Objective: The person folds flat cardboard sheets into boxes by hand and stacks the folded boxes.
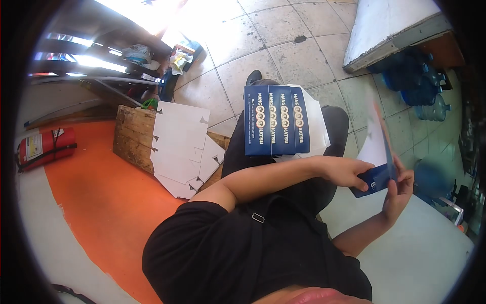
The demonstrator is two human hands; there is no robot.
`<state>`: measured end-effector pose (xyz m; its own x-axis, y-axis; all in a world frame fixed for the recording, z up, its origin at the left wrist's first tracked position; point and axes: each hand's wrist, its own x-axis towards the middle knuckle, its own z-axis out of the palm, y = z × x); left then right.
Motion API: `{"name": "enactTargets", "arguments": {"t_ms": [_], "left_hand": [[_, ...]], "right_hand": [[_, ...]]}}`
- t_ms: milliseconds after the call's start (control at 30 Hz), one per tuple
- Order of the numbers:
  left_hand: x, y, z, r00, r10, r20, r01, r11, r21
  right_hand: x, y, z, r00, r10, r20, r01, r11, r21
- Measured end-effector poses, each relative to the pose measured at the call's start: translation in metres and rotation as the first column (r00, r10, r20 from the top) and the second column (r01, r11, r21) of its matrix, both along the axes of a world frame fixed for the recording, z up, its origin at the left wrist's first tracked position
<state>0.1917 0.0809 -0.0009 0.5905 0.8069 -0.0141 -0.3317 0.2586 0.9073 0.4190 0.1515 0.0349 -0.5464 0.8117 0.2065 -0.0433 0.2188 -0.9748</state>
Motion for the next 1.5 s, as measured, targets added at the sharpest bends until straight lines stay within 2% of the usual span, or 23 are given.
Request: {"name": "enactTargets", "arguments": {"t_ms": [100, 267, 300, 367, 433, 567, 633, 767, 867, 933, 1000, 1067, 1133, 1167, 1200, 1233, 1267, 1300, 1333, 1400, 1433, 1467, 1500], "left_hand": [[-0.003, 0.003, -0.002, 0.995, -0.011, -0.098, 0.009, 1.0, -0.021], [-0.001, 0.003, 0.0, 0.976, 0.012, -0.215, -0.012, 1.0, 0.001], [0.001, 0.003, 0.001, 0.983, 0.105, -0.148, -0.115, 0.991, -0.062], [0.003, 0.001, 0.001, 0.975, 0.205, -0.09, -0.216, 0.968, -0.129], [0.005, 0.001, 0.001, 0.944, 0.293, -0.149, -0.302, 0.952, -0.041], [0.006, -0.001, 0.006, 0.943, 0.294, -0.158, -0.303, 0.952, -0.039], [0.004, -0.004, 0.012, 0.946, 0.295, -0.135, -0.309, 0.946, -0.101], [0.005, 0.001, 0.011, 0.942, 0.307, -0.133, -0.315, 0.948, -0.037], [0.005, 0.0, 0.011, 0.961, 0.269, -0.065, -0.27, 0.963, -0.015], [0.007, -0.004, 0.01, 0.971, 0.239, 0.024, -0.239, 0.971, -0.012], [-0.004, 0.0, 0.01, 0.99, 0.14, 0.009, -0.14, 0.99, 0.01], [-0.024, 0.002, 0.008, 0.999, 0.04, -0.007, -0.04, 0.999, 0.024], [-0.045, 0.005, 0.005, 0.984, -0.08, -0.16, 0.099, 0.989, 0.113], [-0.047, 0.005, -0.01, 0.996, -0.076, 0.05, 0.067, 0.986, 0.15], [-0.046, 0.003, -0.008, 0.996, -0.075, 0.048, 0.066, 0.986, 0.153], [-0.044, -0.001, -0.004, 0.968, -0.002, 0.251, -0.058, 0.971, 0.232], [-0.042, -0.004, 0.001, 0.893, 0.048, 0.447, -0.192, 0.939, 0.284], [-0.046, -0.008, 0.016, 0.943, 0.266, 0.199, -0.332, 0.797, 0.504], [-0.042, -0.009, 0.025, 0.944, 0.264, 0.199, -0.33, 0.795, 0.51], [-0.03, -0.014, 0.038, 0.881, 0.468, -0.063, -0.41, 0.825, 0.389], [-0.029, -0.016, 0.042, 0.823, 0.563, -0.076, -0.483, 0.763, 0.43], [-0.024, -0.018, 0.046, 0.82, 0.568, -0.076, -0.486, 0.759, 0.433], [-0.018, -0.02, 0.05, 0.788, 0.605, 0.119, -0.615, 0.76, 0.21]], "right_hand": [[-0.007, -0.003, 0.009, 0.937, -0.018, 0.35, 0.008, 0.999, 0.031], [-0.028, -0.009, 0.029, 0.806, -0.018, 0.592, -0.094, 0.983, 0.157], [-0.032, -0.01, 0.031, 0.754, -0.038, 0.656, -0.139, 0.967, 0.215], [-0.024, -0.004, 0.016, 0.764, -0.047, 0.643, -0.056, 0.989, 0.139], [-0.023, 0.003, 0.008, 0.748, -0.078, 0.659, 0.072, 0.997, 0.035], [-0.019, 0.005, 0.013, 0.724, -0.093, 0.683, 0.057, 0.996, 0.074], [-0.01, 0.005, 0.021, 0.786, 0.071, 0.614, -0.084, 0.996, -0.008], [-0.006, 0.001, 0.033, 0.784, 0.117, 0.61, -0.2, 0.977, 0.07], [0.008, 0.009, 0.035, 0.717, 0.216, 0.663, -0.281, 0.96, -0.009], [0.017, 0.012, 0.036, 0.647, 0.192, 0.738, -0.363, 0.929, 0.077], [0.029, 0.01, 0.037, 0.677, 0.205, 0.707, -0.36, 0.93, 0.076], [0.052, 0.006, 0.027, 0.932, -0.035, 0.362, -0.033, 0.983, 0.18], [0.085, 0.013, 0.016, 0.973, -0.148, 0.178, 0.127, 0.984, 0.123], [0.114, 0.027, 0.0, 0.987, -0.097, 0.125, 0.085, 0.992, 0.097], [0.144, 0.042, -0.015, 0.996, -0.046, 0.071, 0.041, 0.997, 0.071], [0.14, 0.048, -0.018, 0.987, -0.03, -0.155, 0.007, 0.989, -0.149], [0.138, 0.043, -0.022, 0.97, -0.129, -0.207, 0.079, 0.969, -0.232], [0.111, 0.03, -0.012, 0.938, -0.232, -0.257, 0.147, 0.939, -0.312], [0.107, 0.036, -0.018, 0.957, -0.156, -0.246, 0.084, 0.956, -0.28], [0.102, 0.043, -0.031, 0.94, -0.157, -0.302, 0.047, 0.939, -0.341], [0.074, 0.039, -0.022, 0.941, -0.151, -0.303, 0.042, 0.94, -0.337], [0.024, 0.025, -0.002, 0.923, -0.305, -0.235, 0.229, 0.925, -0.302], [-0.01, 0.014, 0.009, 0.872, -0.457, -0.174, 0.408, 0.877, -0.254]]}}
